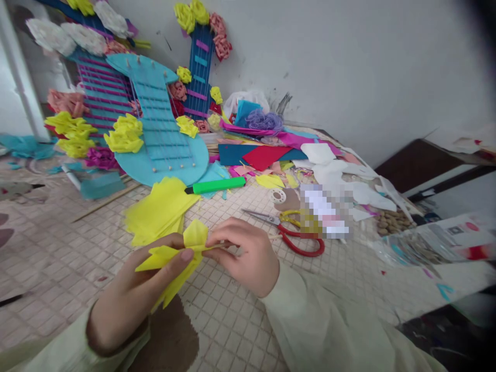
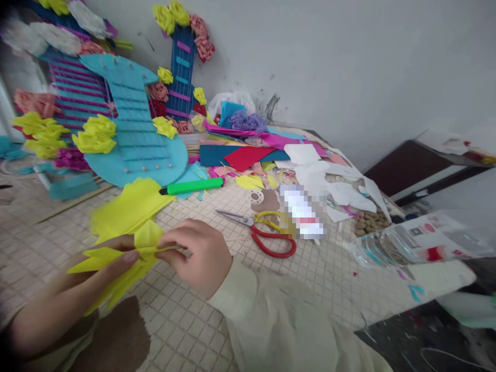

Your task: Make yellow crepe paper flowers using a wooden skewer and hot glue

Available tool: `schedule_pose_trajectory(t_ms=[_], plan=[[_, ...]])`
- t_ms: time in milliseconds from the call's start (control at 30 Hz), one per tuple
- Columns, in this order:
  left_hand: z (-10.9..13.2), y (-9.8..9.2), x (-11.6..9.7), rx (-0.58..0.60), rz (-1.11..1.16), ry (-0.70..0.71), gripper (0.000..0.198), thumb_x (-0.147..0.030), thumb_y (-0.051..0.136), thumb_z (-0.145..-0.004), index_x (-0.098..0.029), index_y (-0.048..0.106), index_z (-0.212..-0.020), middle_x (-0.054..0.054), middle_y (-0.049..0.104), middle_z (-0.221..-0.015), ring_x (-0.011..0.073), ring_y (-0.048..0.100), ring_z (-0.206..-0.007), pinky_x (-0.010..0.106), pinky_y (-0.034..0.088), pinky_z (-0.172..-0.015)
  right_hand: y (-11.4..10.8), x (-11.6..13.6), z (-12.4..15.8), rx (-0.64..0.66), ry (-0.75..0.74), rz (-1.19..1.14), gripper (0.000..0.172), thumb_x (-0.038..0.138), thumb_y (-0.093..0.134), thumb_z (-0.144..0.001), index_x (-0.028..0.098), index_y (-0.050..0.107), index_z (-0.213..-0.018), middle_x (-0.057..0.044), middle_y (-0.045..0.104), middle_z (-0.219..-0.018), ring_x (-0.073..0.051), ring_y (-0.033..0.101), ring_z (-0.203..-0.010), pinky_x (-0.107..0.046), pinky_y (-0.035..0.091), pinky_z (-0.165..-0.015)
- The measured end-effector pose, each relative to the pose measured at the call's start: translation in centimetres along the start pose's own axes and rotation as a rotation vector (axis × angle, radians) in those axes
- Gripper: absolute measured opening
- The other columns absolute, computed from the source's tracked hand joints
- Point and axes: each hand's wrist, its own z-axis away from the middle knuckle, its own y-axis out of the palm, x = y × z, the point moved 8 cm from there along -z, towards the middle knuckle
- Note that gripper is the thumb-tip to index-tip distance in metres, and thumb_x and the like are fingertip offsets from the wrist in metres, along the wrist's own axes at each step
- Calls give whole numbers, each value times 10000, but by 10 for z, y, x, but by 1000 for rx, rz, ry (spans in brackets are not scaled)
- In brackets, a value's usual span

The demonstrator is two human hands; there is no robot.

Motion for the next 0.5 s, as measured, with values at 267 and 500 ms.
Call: schedule_pose_trajectory(t_ms=[267,500], plan=[[-4,3,-4,73,54,93,115,-301,471,-784,-246,570,-765,-37,595,-697,134,537,-672,222,435,-618,3,3,0,68,-65,-15,83,107,538,-774,154,590,-817,-45,612,-791,-129,563,-726,-247,487,-649],[-4,6,-6,126,5,59,111,-352,519,-752,-252,567,-755,-45,579,-641,134,538,-597,209,433,-522,2,9,3,15,-167,119,68,156,520,-827,167,587,-837,-47,623,-817,-142,565,-784,-277,485,-708]])
